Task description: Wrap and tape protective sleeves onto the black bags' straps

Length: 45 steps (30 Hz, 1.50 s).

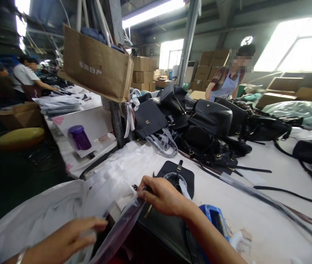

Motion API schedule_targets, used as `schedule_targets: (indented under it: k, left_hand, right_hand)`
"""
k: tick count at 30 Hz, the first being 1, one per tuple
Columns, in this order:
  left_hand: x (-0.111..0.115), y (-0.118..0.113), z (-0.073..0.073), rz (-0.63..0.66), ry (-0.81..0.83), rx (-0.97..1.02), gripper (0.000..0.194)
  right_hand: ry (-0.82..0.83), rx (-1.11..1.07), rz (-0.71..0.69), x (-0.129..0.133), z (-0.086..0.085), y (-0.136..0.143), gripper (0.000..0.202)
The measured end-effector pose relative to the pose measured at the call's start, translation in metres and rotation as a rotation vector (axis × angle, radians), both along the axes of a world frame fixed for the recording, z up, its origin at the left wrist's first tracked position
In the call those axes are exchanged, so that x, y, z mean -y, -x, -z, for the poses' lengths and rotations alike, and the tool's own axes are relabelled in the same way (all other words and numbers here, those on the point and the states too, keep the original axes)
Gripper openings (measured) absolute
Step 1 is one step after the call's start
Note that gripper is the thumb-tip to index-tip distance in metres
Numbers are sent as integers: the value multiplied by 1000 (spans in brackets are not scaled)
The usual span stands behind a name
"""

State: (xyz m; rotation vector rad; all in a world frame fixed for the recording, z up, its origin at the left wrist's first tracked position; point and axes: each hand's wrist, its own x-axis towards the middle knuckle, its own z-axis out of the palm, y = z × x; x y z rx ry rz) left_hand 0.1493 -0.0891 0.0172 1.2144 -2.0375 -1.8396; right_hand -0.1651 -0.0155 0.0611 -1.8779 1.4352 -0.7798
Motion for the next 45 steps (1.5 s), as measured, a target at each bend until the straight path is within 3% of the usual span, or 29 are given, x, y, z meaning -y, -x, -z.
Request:
schedule_targets:
  k: [2, 4, 8, 12, 17, 23, 30, 35, 40, 45]
  left_hand:
    - [9, 45, -24, 65, 40, -188, 38]
    - [12, 86, -36, 148, 7, -334, 36]
    - [8, 131, -26, 206, -323, -431, 30]
    - [10, 136, -9, 99, -405, -398, 29]
    - [13, 138, -3, -3, -399, -346, 35]
    - [15, 147, 5, -53, -427, -313, 36]
    - [9, 164, -5, -98, -336, -257, 26]
    - [9, 169, -8, -91, -262, -243, 23]
    - [16, 174, 0, -87, -213, -195, 21]
    - [15, 188, -4, -66, -161, -142, 18]
  right_hand:
    - [-6, 12, 3, 1, -2, -2, 14]
    - [-25, 33, 9, 2, -3, -5, 16]
    - [-24, 21, 81, 0, -1, -5, 18]
    - [-59, 41, 168, -11, 5, 10, 31]
    - [-213, 64, 192, -20, 15, 37, 39]
    - [-170, 49, 210, -14, 11, 52, 18]
    - [-120, -9, 215, -10, 15, 35, 16]
    - [-126, 16, 174, -11, 20, 47, 36]
    - [-215, 123, 127, -8, 31, 72, 17]
    - [-93, 2, 191, 0, 38, 55, 14]
